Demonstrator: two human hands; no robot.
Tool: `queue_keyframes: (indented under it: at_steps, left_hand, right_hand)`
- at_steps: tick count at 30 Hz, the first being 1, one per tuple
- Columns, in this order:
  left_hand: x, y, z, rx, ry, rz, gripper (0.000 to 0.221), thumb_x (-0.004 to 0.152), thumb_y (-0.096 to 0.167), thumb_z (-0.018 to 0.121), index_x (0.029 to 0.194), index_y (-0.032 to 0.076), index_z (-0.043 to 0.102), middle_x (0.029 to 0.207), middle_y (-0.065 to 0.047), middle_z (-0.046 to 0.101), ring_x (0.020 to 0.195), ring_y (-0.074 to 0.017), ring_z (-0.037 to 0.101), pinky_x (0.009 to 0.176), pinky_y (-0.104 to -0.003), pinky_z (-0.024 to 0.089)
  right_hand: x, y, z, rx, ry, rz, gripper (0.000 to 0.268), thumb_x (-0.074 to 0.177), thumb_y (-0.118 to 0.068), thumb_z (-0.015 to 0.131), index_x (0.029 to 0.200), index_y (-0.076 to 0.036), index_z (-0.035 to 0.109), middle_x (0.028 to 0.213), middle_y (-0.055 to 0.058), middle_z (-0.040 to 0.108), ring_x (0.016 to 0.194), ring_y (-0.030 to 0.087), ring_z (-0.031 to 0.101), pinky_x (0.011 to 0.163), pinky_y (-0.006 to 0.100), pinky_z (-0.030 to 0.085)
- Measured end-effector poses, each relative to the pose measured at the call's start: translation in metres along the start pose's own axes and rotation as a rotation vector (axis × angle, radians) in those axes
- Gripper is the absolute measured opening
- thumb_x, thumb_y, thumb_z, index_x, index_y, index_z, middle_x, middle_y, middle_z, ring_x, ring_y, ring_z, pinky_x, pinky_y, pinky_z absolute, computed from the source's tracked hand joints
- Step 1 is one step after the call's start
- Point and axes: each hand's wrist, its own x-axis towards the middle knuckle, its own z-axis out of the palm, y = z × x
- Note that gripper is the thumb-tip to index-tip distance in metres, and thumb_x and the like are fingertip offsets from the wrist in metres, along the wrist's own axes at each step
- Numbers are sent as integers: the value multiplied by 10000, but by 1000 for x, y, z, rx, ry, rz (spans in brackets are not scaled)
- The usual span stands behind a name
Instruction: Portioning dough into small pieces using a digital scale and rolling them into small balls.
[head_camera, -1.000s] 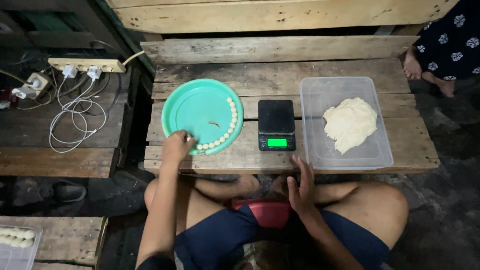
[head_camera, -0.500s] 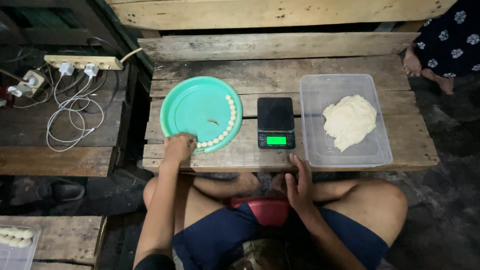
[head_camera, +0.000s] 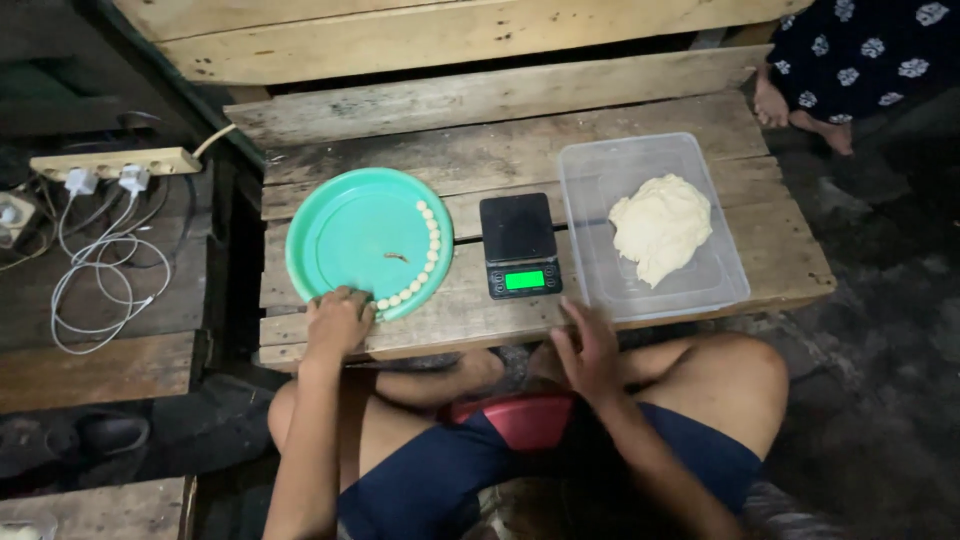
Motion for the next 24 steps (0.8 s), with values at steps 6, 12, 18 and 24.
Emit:
queue_keyframes:
  at_steps: [6,12,18,24]
  left_hand:
    - [-50,49,-45,-4,343,30,476,971,381,603,1390,157,631,1386,-131,636,1361,-298,560,1160,-554,354]
    - [-89,165,-43,-329,694,576,165,916,241,684,869,85,703,839,-155,645,879,-359,671,863,-452,523]
    - [-85,277,16,-514,468,867,275,901,260,725,1126,105,742,1113,-180,714,1095,-386,670,908,-478,548]
    - [-65,348,61,-354,562,953,737,833,462,688,1450,90,527,1501,-207,511,1329,-425,540,998,-577,472]
  right_hand:
    - [27,97,-58,-646,186,71,412,871,-229,829,1238,-74,725,1074,140,744,1015,351,719,907,480,552]
    - [32,182,-103,-973,-31,172,419,861,-186,775,1275,-160,716,1066,81,752,1033,332,709,867,501,546]
    - [48,177,-106,-915,-216,172,361,957,-415,679,1282,-265,633,973,51,759,928,295,756,834,462,581]
    - [56,171,-96,-561,-62,222,156,1019,-254,689,1150,-198,753,966,83,763,929,364,726,805,456,576]
